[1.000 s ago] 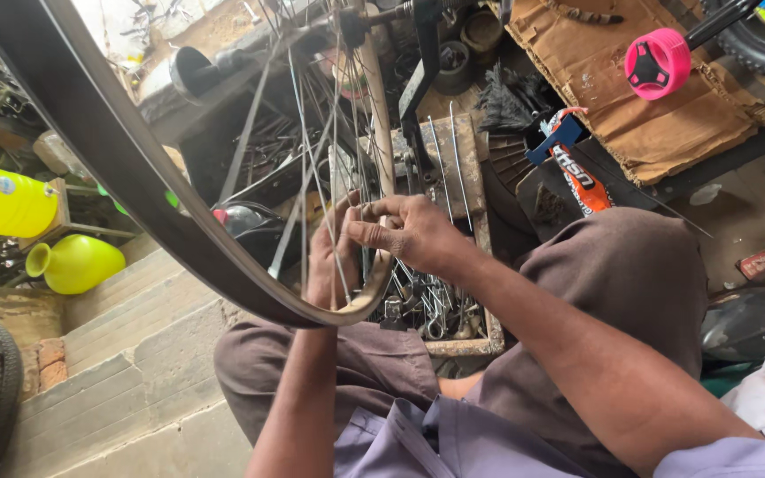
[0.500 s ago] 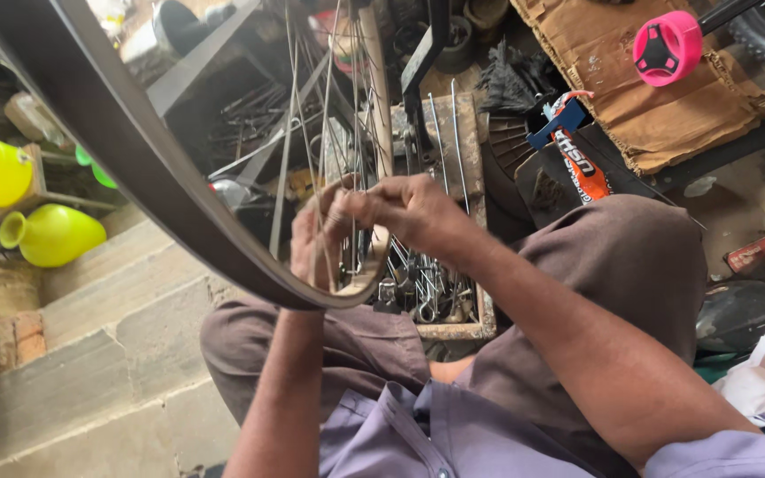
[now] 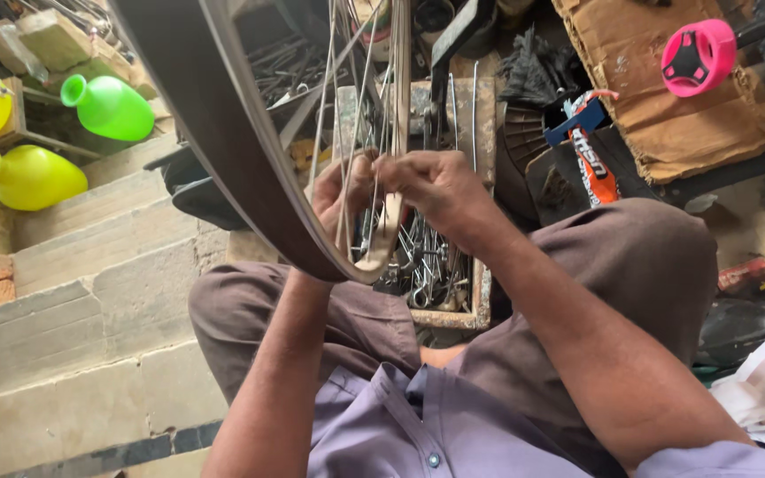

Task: The person is sitting on the floor in a workshop, repairing a bicycle wheel. They are seen bending a metal spoke and inserting it into the wheel rim, then adjusting the spokes with their hands.

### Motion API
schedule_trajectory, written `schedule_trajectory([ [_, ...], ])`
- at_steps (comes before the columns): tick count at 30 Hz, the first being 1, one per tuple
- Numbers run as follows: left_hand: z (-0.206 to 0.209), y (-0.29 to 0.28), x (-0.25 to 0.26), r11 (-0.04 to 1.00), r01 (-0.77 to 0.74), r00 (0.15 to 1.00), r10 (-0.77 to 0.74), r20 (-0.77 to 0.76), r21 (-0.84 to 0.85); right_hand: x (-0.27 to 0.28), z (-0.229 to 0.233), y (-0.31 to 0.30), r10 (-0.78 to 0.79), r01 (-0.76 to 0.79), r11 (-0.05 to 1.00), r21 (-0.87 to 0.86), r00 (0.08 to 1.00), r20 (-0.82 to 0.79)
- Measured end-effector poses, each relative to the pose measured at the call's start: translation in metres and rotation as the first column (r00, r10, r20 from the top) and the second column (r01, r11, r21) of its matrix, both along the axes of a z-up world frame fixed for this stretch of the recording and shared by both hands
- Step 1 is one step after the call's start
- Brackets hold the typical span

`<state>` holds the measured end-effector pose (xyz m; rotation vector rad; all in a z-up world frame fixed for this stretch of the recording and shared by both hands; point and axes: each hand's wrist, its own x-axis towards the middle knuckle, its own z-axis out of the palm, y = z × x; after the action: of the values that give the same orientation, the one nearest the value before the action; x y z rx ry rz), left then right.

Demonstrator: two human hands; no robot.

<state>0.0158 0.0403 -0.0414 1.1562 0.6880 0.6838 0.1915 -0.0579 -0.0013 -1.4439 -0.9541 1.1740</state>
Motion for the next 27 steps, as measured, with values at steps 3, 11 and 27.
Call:
schedule_trajectory([
  [3, 0.001, 0.005, 0.008, 0.992, -0.118, 0.991, 0.116, -0.064, -0.036, 0.005, 0.0, 0.006, -0.217, 0.22, 0.97, 0.104, 0.975, -0.044],
  [11, -0.005, 0.004, 0.006, 0.952, 0.085, 0.995, -0.095, 0.02, 0.293, -0.001, -0.002, 0.005, 0.025, -0.025, 1.0, 0.002, 0.996, -0.084],
  [27, 0.01, -0.003, -0.005, 0.995, 0.059, 0.996, -0.064, 0.061, 0.076, 0.011, 0.003, -0.001, -0.015, -0.003, 0.995, -0.104, 0.985, -0.17],
])
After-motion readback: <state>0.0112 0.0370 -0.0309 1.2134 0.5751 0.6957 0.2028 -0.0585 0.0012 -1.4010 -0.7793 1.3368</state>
